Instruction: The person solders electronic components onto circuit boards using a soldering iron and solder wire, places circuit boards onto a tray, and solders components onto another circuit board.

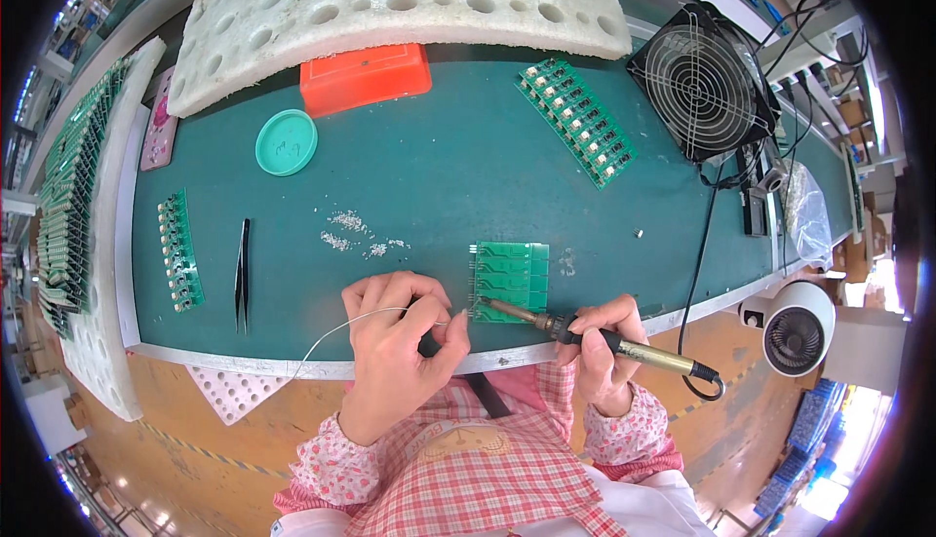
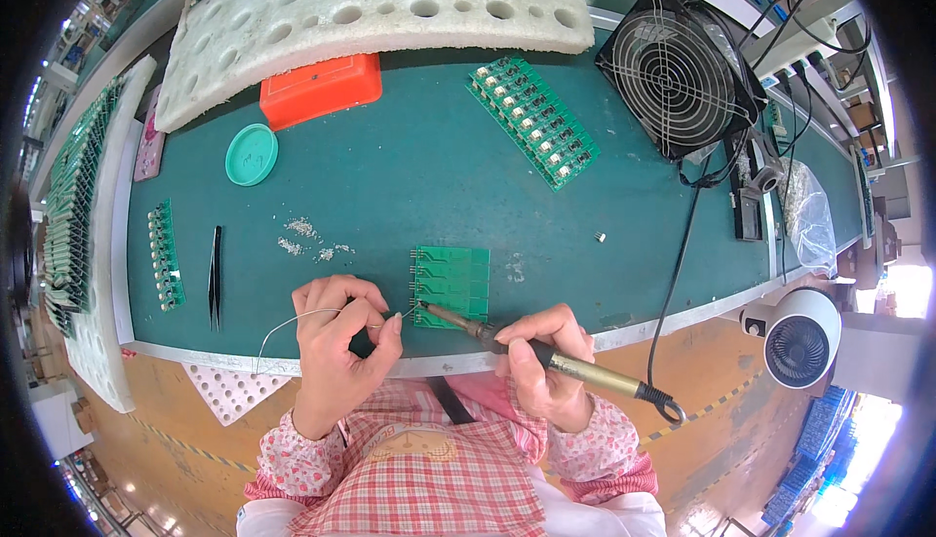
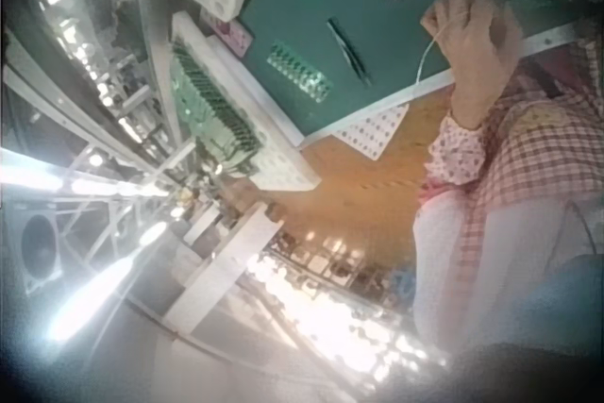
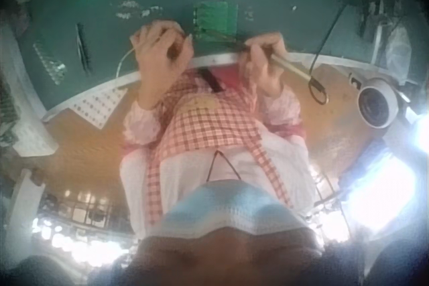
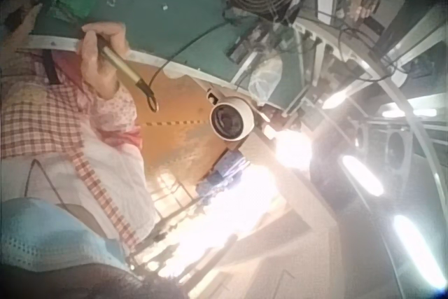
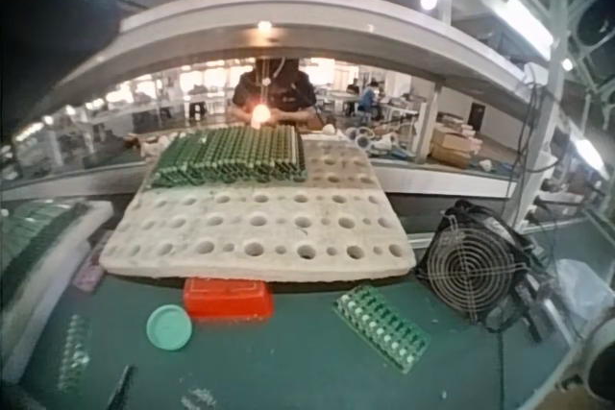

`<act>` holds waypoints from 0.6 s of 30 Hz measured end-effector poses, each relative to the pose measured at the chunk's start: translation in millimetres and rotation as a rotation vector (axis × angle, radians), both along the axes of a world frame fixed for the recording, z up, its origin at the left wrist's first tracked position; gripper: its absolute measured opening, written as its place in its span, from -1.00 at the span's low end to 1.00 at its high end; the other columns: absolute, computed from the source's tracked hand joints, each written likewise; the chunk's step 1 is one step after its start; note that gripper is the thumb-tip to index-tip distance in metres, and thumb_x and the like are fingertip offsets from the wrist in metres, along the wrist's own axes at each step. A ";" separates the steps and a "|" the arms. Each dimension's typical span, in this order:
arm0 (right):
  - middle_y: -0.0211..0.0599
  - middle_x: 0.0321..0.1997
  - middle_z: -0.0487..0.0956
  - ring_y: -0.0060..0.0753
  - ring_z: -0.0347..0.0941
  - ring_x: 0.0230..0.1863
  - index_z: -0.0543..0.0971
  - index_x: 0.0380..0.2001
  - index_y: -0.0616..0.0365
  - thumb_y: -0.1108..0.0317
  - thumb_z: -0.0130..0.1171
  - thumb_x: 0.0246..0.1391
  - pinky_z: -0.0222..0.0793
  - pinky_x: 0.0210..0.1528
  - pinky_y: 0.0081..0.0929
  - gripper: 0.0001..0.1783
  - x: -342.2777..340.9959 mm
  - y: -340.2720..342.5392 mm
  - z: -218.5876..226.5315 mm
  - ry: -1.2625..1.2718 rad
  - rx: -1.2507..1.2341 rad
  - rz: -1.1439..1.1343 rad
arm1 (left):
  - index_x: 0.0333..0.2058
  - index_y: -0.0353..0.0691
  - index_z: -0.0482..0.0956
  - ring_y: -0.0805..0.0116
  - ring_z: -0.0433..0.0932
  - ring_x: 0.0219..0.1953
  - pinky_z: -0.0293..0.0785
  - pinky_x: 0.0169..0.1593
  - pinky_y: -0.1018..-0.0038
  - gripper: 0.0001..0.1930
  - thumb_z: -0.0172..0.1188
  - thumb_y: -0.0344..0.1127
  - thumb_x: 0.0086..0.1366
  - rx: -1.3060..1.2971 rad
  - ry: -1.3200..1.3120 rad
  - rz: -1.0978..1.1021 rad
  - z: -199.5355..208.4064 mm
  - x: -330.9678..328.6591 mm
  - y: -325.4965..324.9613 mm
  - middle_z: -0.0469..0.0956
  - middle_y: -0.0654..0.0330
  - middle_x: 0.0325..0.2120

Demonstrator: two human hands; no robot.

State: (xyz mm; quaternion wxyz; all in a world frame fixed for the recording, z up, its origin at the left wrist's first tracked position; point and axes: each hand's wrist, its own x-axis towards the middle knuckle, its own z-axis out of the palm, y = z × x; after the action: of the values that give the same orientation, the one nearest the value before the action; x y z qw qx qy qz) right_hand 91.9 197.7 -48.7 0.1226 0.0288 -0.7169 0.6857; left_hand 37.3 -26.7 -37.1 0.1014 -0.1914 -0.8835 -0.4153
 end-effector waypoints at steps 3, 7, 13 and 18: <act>-0.31 -0.58 0.58 -0.61 0.50 -0.62 0.46 -0.29 0.28 0.39 0.12 0.26 0.42 -0.56 -0.62 -0.84 0.1 -0.5 1.3 -0.004 0.000 0.007 | -0.64 -0.14 0.42 0.23 0.47 -0.29 0.19 -0.08 0.26 -0.75 0.38 -0.46 -0.04 -0.006 -0.001 0.003 -0.8 0.3 -0.3 0.56 0.27 -0.37; -0.29 -0.56 0.59 -0.60 0.51 -0.61 0.45 -0.29 0.28 0.39 0.13 0.25 0.43 -0.55 -0.60 -0.85 -0.2 -0.6 1.6 0.003 -0.027 0.019 | -0.65 -0.14 0.41 0.23 0.46 -0.28 0.19 -0.09 0.26 -0.75 0.37 -0.45 -0.03 -0.008 0.006 0.006 0.7 0.1 -0.4 0.56 0.27 -0.37; -0.27 -0.54 0.59 -0.59 0.52 -0.61 0.45 -0.28 0.28 0.41 0.11 0.24 0.44 -0.55 -0.60 -0.86 1.2 0.4 4.4 -0.021 -0.015 0.021 | -0.67 -0.15 0.40 0.22 0.46 -0.29 0.19 -0.09 0.26 -0.74 0.36 -0.44 -0.04 -0.047 0.011 -0.003 1.6 -1.2 2.6 0.56 0.27 -0.37; -0.28 -0.55 0.58 -0.60 0.51 -0.61 0.46 -0.27 0.30 0.43 0.08 0.24 0.44 -0.55 -0.60 -0.87 1.4 0.3 3.4 -0.022 -0.002 0.027 | -0.65 -0.15 0.41 0.23 0.45 -0.31 0.18 -0.10 0.28 -0.76 0.36 -0.46 -0.03 0.003 0.010 0.015 1.0 0.6 0.0 0.56 0.27 -0.36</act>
State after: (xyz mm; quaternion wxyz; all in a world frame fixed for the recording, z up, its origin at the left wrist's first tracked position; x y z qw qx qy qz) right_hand 93.3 198.0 -45.3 0.1057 0.0309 -0.7171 0.6882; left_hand 37.9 -26.8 -36.1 0.1093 -0.1869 -0.8837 -0.4149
